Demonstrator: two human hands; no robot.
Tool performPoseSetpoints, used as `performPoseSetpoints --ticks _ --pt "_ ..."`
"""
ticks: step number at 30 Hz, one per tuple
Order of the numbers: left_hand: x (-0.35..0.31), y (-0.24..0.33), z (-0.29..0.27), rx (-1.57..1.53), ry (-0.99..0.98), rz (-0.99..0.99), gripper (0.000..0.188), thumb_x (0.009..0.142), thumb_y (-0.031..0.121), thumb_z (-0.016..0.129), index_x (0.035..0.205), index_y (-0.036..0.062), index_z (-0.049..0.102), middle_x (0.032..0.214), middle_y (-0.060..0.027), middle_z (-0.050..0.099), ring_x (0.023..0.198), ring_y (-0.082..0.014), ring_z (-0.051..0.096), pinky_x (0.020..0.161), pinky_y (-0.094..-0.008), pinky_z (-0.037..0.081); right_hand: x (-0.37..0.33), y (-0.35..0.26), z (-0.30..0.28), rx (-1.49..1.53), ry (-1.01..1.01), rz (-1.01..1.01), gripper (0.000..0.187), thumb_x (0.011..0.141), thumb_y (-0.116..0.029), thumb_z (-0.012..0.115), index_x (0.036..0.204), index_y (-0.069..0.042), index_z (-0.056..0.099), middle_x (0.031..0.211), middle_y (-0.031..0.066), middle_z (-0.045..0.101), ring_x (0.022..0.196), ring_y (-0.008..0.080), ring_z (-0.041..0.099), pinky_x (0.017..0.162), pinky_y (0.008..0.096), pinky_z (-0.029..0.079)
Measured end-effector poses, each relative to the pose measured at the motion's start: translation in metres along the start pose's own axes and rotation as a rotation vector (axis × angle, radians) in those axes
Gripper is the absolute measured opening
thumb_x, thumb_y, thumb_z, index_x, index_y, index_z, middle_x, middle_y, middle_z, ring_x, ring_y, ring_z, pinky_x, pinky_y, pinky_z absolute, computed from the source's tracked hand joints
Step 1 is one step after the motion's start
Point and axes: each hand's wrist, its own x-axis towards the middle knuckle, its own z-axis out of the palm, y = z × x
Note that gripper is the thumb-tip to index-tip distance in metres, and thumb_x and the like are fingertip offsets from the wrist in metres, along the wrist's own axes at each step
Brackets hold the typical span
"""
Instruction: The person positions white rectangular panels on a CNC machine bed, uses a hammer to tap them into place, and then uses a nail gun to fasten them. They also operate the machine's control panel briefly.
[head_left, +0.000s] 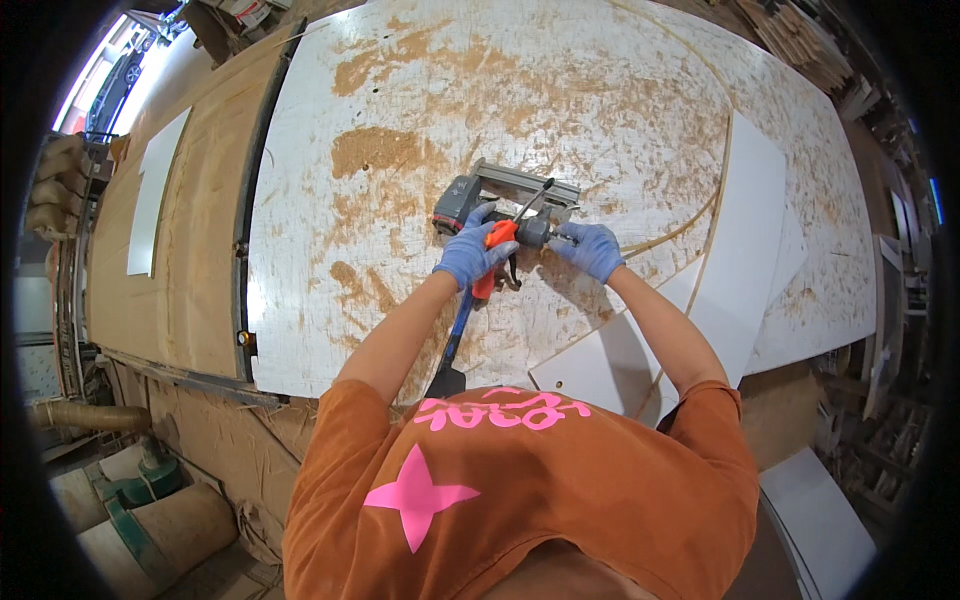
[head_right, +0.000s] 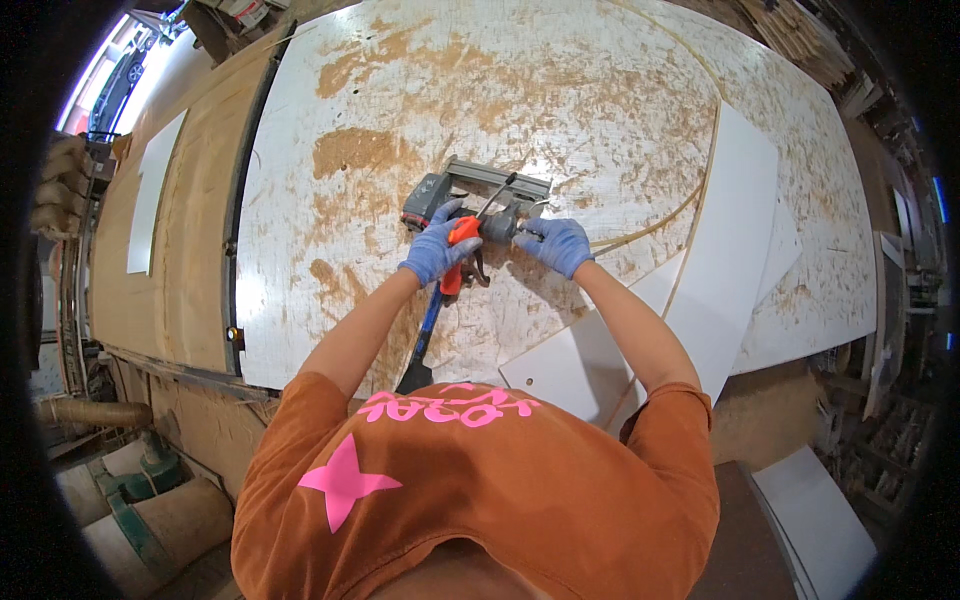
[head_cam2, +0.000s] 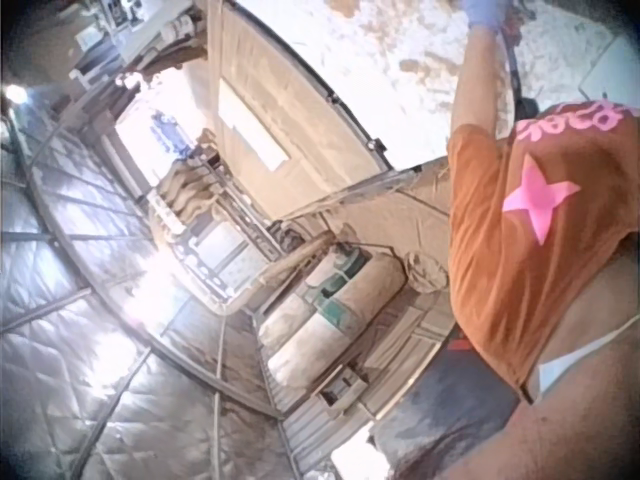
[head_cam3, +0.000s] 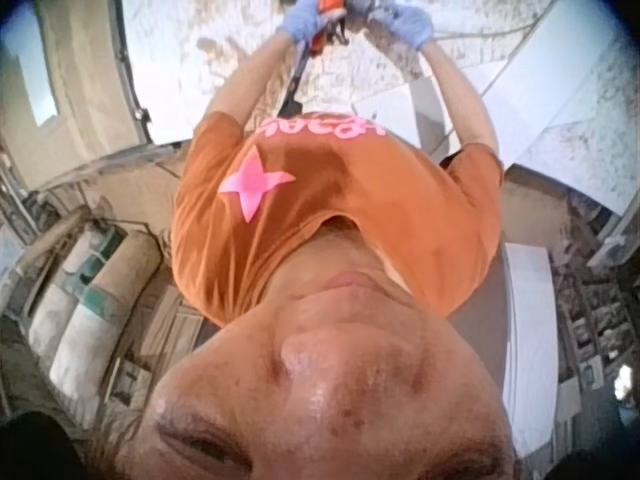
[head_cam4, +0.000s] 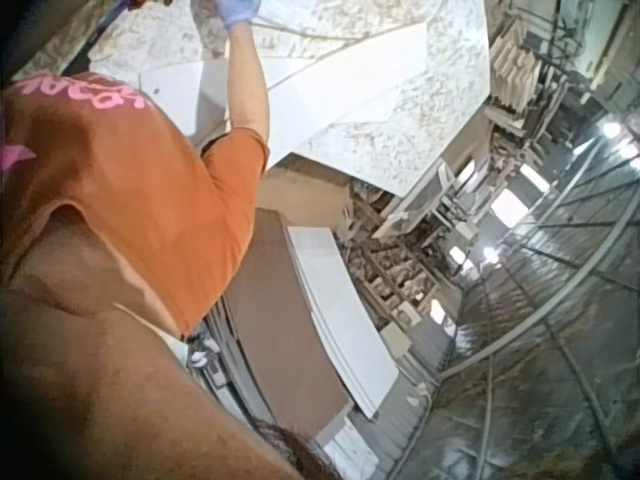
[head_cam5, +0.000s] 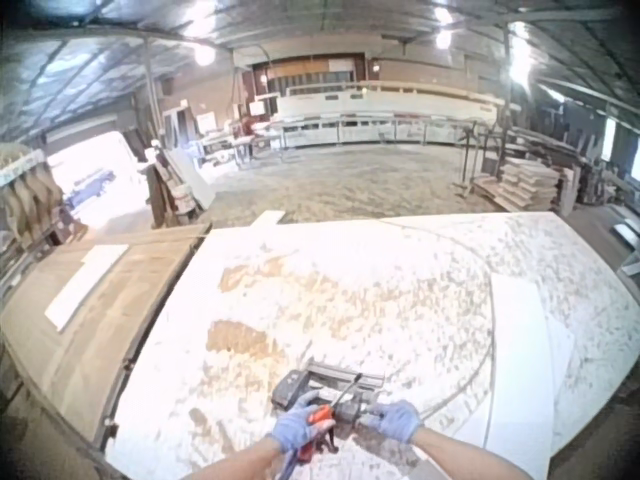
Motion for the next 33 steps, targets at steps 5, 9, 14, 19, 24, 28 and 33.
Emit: performPoseSetpoints --ticks 5,9,14,19,24,28,33 --pt "-0.002 -0.005 0.006 -0.047 0.036 -0.006 0.056 0.081 0.042 0.074 0.121 0.0053 0.063 0.146 -0.0178 0.038 0.127 -0.0336 0.049 0.104 -0.0381 0.041 0.001 0.001 0.01 -0.065 0.038 0.005 0.046 0.081 -0.058 0.06 0.099 -0.017 0.072 0.081 0.0115 0.07 0.079 0.0316 0.067 0.078 0.0421 0.05" --pt "-0.001 0.002 0.004 -0.019 0.044 0.005 0.058 0.081 0.039 0.074 0.125 0.0034 0.059 0.142 -0.0175 0.043 0.121 -0.031 0.054 0.101 -0.0371 0.043 -0.005 0.0 0.015 -0.067 0.081 0.019 0.04 0.083 -0.051 0.06 0.095 -0.015 0.072 0.08 0.0118 0.07 0.076 0.0304 0.067 0.076 0.0412 0.05" --pt "-0.001 -0.042 -0.008 -0.326 0.21 -0.222 0.07 0.083 0.036 0.074 0.134 -0.0028 0.046 0.14 -0.0162 0.043 0.114 -0.0286 0.056 0.098 -0.0343 0.046 -0.045 0.063 -0.012 0.208 0.352 0.055 0.022 0.085 -0.031 0.066 0.095 -0.011 0.071 0.077 0.0119 0.07 0.065 0.0248 0.066 0.062 0.0343 0.052" --pt "0.005 -0.024 -0.016 -0.097 0.209 -0.212 0.078 0.082 0.049 0.071 0.136 -0.0004 0.045 0.137 -0.019 0.048 0.12 -0.0295 0.054 0.1 -0.0352 0.044 -0.043 0.015 -0.038 0.31 0.25 -0.095 0.032 0.088 -0.036 0.065 0.106 -0.01 0.07 0.084 0.0121 0.07 0.073 0.0248 0.068 0.069 0.0344 0.053" --pt "-0.028 -0.006 -0.031 -0.77 0.639 -0.296 0.06 0.085 0.048 0.07 0.123 0.003 0.056 0.095 -0.0055 0.064 0.082 -0.0153 0.058 0.076 -0.0299 0.05 -0.043 -0.077 -0.011 0.448 0.167 -0.215 0.034 0.086 -0.031 0.067 0.115 -0.012 0.063 0.086 0.0137 0.069 0.077 0.0277 0.068 0.071 0.0356 0.053" --pt "-0.071 0.025 -0.076 -1.062 0.836 -0.549 0.046 0.087 0.048 0.067 0.109 0.0092 0.06 0.086 -0.0009 0.061 0.074 -0.0111 0.057 0.064 -0.0302 0.05 -0.047 -0.14 0.004 0.399 0.13 -0.165 0.03 0.084 -0.03 0.068 0.108 -0.013 0.063 0.079 0.0141 0.068 0.073 0.0292 0.068 0.068 0.0376 0.053" --pt "-0.121 0.023 -0.096 -1.169 1.116 -0.551 0.041 0.087 0.05 0.067 0.1 0.0121 0.058 0.081 0.0003 0.058 0.068 -0.0115 0.058 0.055 -0.0287 0.05 -0.058 -0.194 0.024 0.355 0.119 -0.272 0.029 0.084 -0.032 0.068 0.107 -0.015 0.063 0.076 0.0131 0.068 0.07 0.0295 0.068 0.063 0.0394 0.052"
